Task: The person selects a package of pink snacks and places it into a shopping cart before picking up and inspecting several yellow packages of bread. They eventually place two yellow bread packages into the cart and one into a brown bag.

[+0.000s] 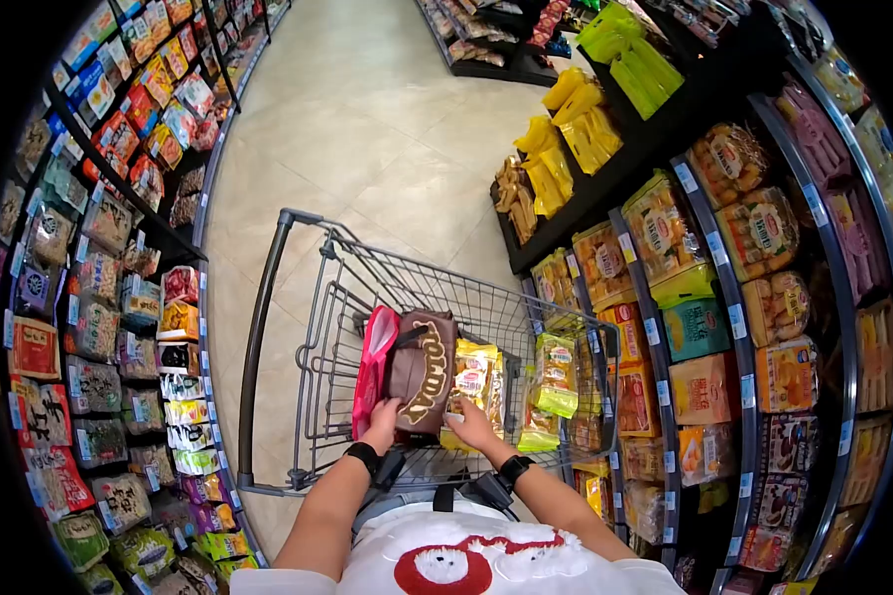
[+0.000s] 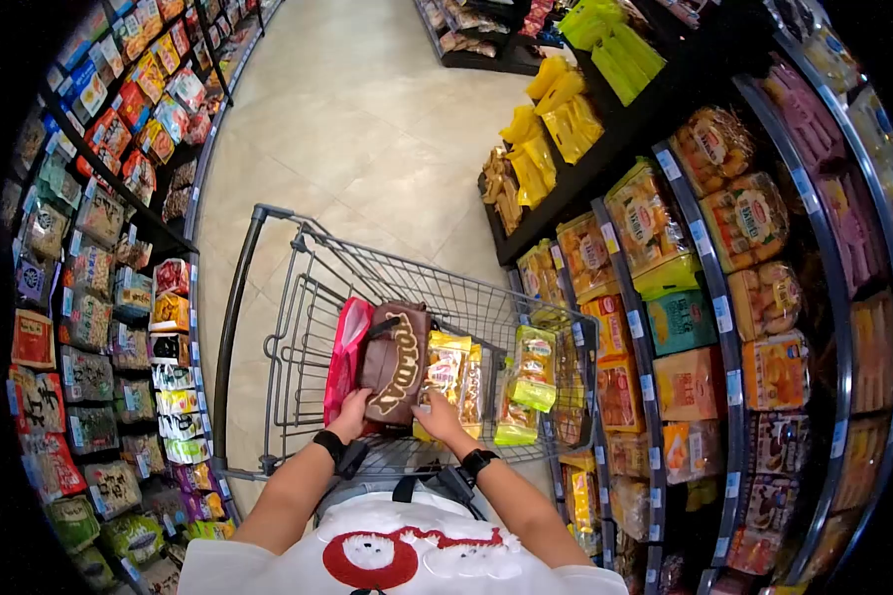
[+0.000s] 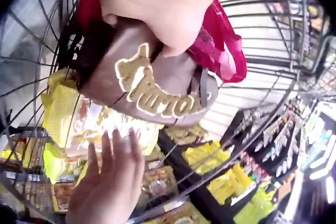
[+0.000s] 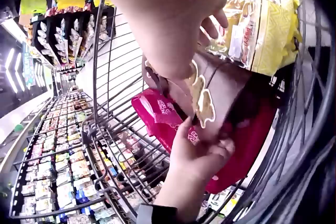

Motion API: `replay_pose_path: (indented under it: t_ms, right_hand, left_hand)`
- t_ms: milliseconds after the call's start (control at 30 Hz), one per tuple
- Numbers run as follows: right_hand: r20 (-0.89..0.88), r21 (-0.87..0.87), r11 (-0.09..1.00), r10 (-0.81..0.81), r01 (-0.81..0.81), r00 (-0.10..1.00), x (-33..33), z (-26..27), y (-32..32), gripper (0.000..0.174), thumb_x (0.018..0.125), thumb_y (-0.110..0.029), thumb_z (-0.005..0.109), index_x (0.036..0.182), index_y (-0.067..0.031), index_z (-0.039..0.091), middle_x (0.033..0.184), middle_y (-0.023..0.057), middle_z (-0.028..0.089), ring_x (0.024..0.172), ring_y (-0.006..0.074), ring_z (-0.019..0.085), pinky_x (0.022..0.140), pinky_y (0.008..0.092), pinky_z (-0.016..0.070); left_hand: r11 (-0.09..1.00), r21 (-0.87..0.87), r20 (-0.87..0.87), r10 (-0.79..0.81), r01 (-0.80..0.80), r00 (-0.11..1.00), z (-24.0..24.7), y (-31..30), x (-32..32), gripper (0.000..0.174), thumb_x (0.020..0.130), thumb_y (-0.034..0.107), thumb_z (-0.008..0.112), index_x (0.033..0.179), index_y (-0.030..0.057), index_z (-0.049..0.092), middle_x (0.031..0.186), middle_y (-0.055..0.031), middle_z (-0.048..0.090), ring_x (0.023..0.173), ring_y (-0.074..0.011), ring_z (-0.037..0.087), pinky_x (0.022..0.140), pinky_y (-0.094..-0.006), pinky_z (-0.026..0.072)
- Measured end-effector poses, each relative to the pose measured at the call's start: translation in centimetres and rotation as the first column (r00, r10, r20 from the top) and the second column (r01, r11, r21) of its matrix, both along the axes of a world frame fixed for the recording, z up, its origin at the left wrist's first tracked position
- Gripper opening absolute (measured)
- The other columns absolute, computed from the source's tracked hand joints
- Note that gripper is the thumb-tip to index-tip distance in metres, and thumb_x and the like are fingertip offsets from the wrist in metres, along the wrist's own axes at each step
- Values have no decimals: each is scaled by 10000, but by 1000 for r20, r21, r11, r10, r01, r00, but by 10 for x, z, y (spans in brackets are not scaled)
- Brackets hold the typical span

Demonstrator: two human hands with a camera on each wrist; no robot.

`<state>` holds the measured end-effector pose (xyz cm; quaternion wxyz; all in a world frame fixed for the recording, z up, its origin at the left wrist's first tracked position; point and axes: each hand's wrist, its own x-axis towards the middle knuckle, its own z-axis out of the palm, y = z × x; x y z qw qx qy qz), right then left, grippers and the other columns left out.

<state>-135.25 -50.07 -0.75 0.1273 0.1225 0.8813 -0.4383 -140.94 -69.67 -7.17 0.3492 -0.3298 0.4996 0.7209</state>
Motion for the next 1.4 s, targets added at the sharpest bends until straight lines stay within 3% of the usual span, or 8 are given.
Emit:
replay_pose_path:
  t_ms: [167,300,433,633,933,1033,1167,1400]
  right_hand:
    - [-242,-10,896,-433,444,868,-38,38,-22,611,724,-352,651,1115,46,399,1033,235,530,911,310,559,778,364,446]
    - [-111,33,900,-428,434,897,-48,63,2,396,656,-218,696,930,19,536,834,180,610,778,296,604,681,343,471]
    - [-93,83,879,-462,470,882,-29,34,40,194,684,-67,649,848,8,577,753,90,618,671,153,580,620,282,459]
    - [-58,-202,907,-389,371,919,-5,72,17,168,704,-20,639,844,4,548,768,45,594,710,98,544,634,241,436]
    - [-21,-338,827,-484,449,875,-1,69,51,155,722,-21,605,867,7,558,741,63,599,657,122,552,609,247,437]
    - [-143,-155,871,-486,466,862,-8,71,56,213,696,-4,572,906,2,537,746,108,585,669,216,557,648,310,445]
    - [-515,549,793,72,264,854,-44,141,39,369,677,64,494,1043,16,478,1007,176,532,927,308,516,828,373,409]
    - [-282,470,679,720,-563,633,-93,44,-24,154,676,-85,498,807,-34,559,871,115,575,938,283,515,825,344,405]
  left_hand:
    - [734,-10,-589,-553,679,589,94,39,-9,397,727,109,586,1082,-33,478,930,-100,549,862,-189,542,759,-296,443]
    - [635,-244,-777,-581,733,245,95,64,9,443,664,97,619,1081,-4,507,1003,-151,518,852,-212,558,775,-316,457]
    - [775,-390,-516,-632,498,579,72,51,-12,289,663,158,617,891,-12,567,837,-154,586,750,-241,586,673,-339,480]
    - [274,-903,-74,-857,330,511,57,46,-30,597,672,410,661,1022,-6,414,1062,-202,446,972,-361,475,791,-443,427]
    - [88,-964,-8,-952,251,306,30,39,-49,268,786,296,522,904,55,542,902,-128,560,823,-316,572,692,-440,463]
    - [237,-950,-110,-863,202,493,20,21,-57,222,770,226,496,827,17,541,786,-178,572,774,-357,564,680,-451,455]
    - [466,-872,-347,-806,153,480,38,-8,-56,222,759,189,520,658,0,465,672,-197,535,658,-372,525,599,-459,401]
    - [656,-746,-519,-683,118,514,43,-11,-38,182,749,121,571,672,3,455,606,-170,500,564,-332,512,506,-387,391]
